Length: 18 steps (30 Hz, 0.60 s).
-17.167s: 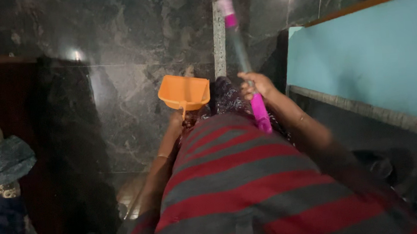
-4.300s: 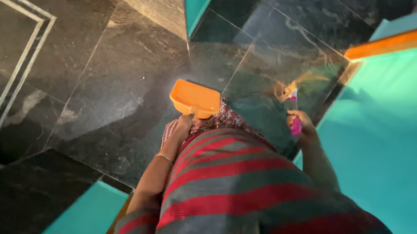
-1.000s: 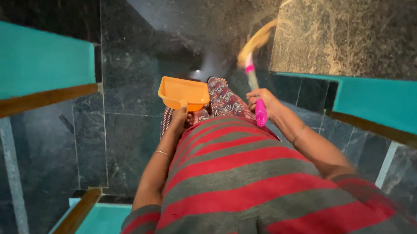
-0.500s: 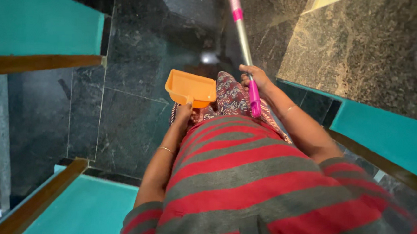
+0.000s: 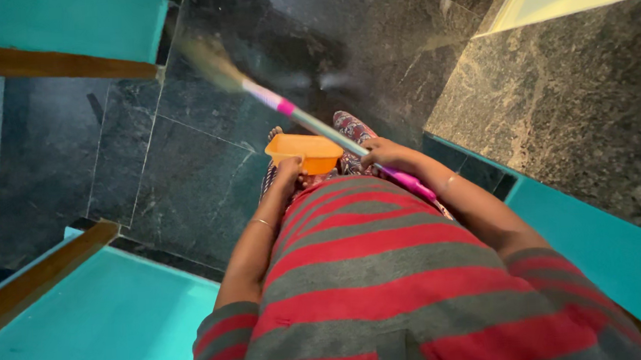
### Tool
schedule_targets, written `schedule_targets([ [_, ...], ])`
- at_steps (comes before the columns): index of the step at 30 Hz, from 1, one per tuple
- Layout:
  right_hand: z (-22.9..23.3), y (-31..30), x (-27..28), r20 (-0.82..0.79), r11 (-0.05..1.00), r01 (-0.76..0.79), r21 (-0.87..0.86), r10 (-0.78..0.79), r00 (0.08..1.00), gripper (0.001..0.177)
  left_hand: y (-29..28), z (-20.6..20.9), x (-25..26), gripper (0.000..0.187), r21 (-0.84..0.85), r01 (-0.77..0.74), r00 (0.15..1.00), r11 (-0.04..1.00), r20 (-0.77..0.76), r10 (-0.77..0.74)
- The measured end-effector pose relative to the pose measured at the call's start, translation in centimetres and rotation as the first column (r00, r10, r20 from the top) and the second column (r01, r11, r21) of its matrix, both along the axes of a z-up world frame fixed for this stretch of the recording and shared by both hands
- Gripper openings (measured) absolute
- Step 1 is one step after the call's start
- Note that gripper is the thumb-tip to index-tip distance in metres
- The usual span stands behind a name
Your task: The person sweeps the floor using a broom and a dustpan, moving through several rooms including a bedroom and a storage area.
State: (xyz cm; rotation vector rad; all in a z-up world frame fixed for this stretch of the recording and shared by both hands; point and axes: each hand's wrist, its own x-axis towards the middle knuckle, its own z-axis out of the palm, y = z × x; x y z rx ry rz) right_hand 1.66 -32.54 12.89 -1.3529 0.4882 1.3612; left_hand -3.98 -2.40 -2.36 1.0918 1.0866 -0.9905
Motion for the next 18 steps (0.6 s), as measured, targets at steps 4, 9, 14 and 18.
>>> schedule_targets([
  [4,-4.4,-2.7,-0.5,0.111,0.998,-0.061,0.021,0.058,0.992,0.035,-0.9,0.1,0.1,0.035,0.066,0.048,0.999,0.997,0.014,-0.049],
  [9,-4.1,-12.7,2.1,0.04,0.969,0.068,-0.236,-0.06,0.997,0.042,-0.8,0.4,-0.6,0.04,0.079,-0.011,1.0,0.997,-0.027,0.014],
  [14,-5.3,-17.4,7.6,0.218,0.921,0.173,-0.348,-0.1,0.971,0.037,-0.3,0.9,-0.1,0.056,0.072,-0.031,0.999,0.997,-0.03,0.033],
  [18,-2.1,-12.5,10.3,0.58,0.888,0.24,-0.392,0.036,0.814,0.055,-0.9,1.3,0.8,0.058,0.11,-0.051,0.999,0.993,-0.006,0.052],
])
